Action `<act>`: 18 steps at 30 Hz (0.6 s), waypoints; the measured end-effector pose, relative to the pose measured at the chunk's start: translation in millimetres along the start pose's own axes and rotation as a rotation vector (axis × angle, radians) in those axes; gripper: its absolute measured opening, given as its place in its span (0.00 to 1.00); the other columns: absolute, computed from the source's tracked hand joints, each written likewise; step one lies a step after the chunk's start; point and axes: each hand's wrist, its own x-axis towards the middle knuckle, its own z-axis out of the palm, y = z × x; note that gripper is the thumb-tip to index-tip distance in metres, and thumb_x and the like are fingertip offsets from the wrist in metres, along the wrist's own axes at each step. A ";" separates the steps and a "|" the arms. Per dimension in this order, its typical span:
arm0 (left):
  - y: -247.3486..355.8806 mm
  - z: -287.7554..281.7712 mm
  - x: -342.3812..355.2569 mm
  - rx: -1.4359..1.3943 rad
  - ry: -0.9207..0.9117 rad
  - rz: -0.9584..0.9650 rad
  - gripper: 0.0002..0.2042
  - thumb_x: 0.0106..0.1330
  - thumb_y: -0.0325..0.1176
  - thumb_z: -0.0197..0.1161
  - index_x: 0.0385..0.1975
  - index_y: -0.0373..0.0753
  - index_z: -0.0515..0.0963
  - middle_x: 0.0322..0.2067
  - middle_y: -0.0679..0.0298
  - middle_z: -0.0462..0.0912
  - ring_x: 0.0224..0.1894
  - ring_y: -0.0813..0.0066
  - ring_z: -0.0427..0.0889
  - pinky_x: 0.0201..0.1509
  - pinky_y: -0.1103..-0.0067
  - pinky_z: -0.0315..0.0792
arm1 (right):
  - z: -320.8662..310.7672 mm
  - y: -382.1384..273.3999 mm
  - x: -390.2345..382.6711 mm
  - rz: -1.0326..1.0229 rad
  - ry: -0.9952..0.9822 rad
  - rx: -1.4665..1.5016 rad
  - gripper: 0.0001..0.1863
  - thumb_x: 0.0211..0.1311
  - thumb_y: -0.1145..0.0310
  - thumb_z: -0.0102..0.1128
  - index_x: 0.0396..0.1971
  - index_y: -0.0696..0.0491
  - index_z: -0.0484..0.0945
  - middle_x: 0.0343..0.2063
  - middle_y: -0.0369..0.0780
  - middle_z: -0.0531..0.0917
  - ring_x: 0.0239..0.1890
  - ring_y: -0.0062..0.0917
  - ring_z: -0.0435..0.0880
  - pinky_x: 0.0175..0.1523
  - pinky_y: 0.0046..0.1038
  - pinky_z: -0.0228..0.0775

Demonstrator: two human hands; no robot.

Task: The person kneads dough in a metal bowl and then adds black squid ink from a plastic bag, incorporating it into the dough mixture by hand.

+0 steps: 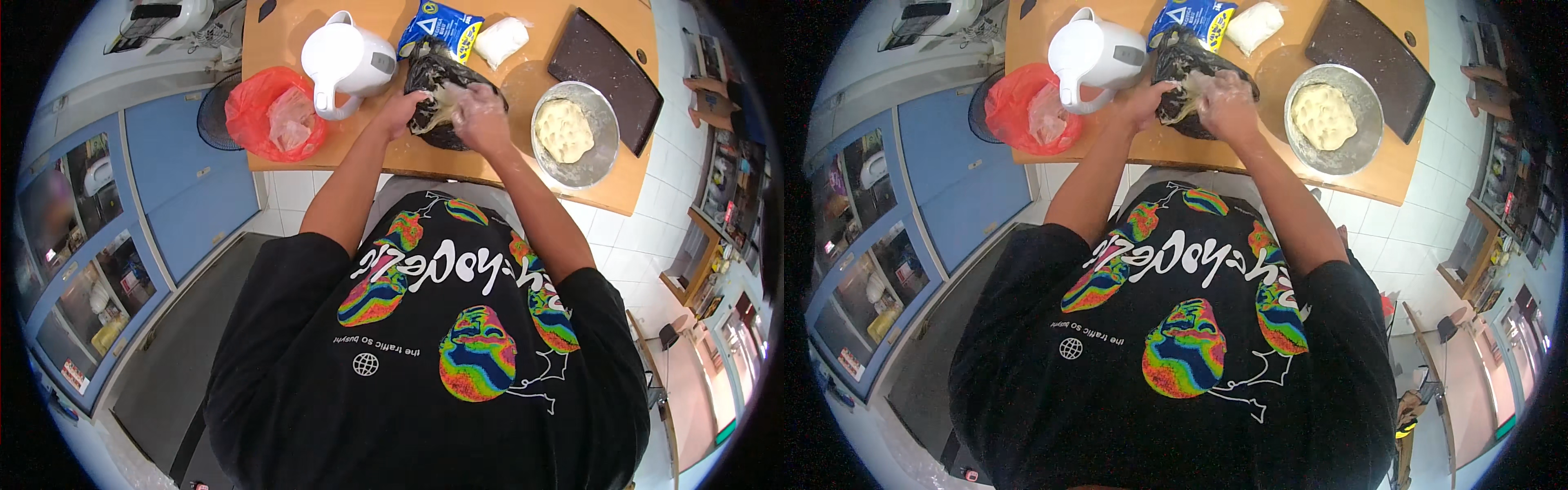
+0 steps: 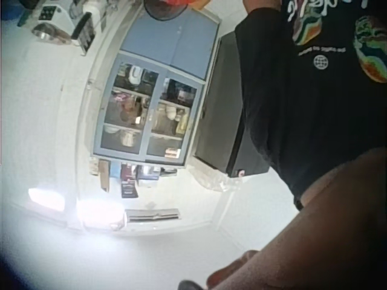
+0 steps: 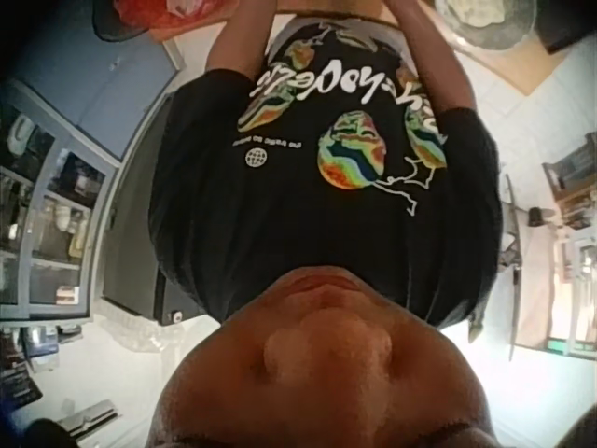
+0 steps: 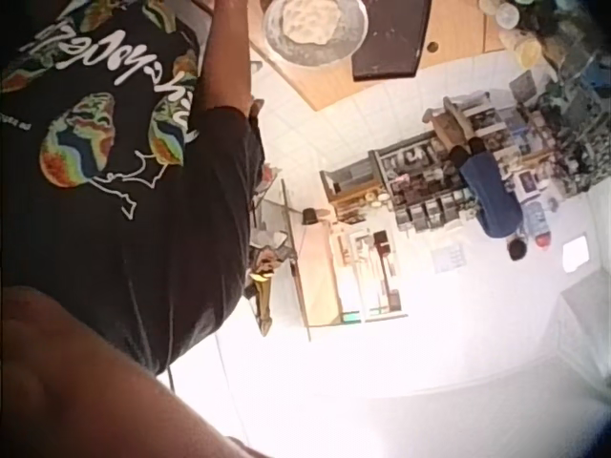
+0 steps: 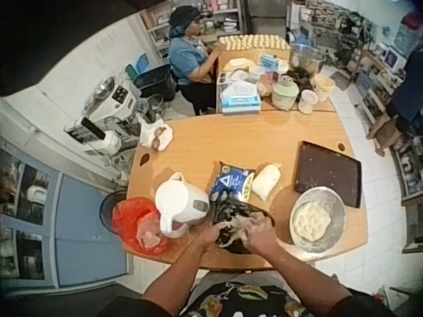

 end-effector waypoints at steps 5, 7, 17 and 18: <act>-11.0 -10.3 6.8 -0.075 -0.027 -0.035 0.18 0.65 0.35 0.57 0.51 0.30 0.74 0.44 0.56 0.82 0.42 0.65 0.84 0.45 0.68 0.79 | 24.3 4.8 -13.4 0.020 -0.100 -0.032 0.28 0.59 0.67 0.55 0.62 0.47 0.68 0.47 0.42 0.83 0.56 0.42 0.74 0.59 0.48 0.64; -9.3 -13.4 6.2 -0.094 -0.013 -0.010 0.18 0.66 0.35 0.56 0.51 0.31 0.74 0.44 0.56 0.82 0.43 0.65 0.84 0.46 0.69 0.79 | 15.0 11.4 -3.7 0.015 0.004 0.162 0.27 0.57 0.69 0.55 0.60 0.48 0.69 0.45 0.42 0.83 0.53 0.42 0.75 0.58 0.46 0.65; -2.0 -8.6 -1.4 -0.108 -0.203 -0.026 0.18 0.69 0.37 0.54 0.53 0.35 0.72 0.48 0.60 0.81 0.48 0.69 0.81 0.54 0.70 0.74 | 22.1 -1.3 4.0 -0.160 0.090 0.058 0.13 0.56 0.68 0.62 0.43 0.49 0.81 0.39 0.39 0.82 0.47 0.37 0.78 0.56 0.37 0.69; -3.4 -11.3 -0.6 -0.116 -0.231 -0.064 0.18 0.69 0.36 0.54 0.55 0.35 0.71 0.49 0.60 0.80 0.50 0.69 0.80 0.55 0.70 0.73 | 22.9 3.2 4.8 -0.163 0.090 0.061 0.13 0.56 0.68 0.62 0.43 0.49 0.81 0.39 0.39 0.82 0.47 0.37 0.78 0.56 0.37 0.69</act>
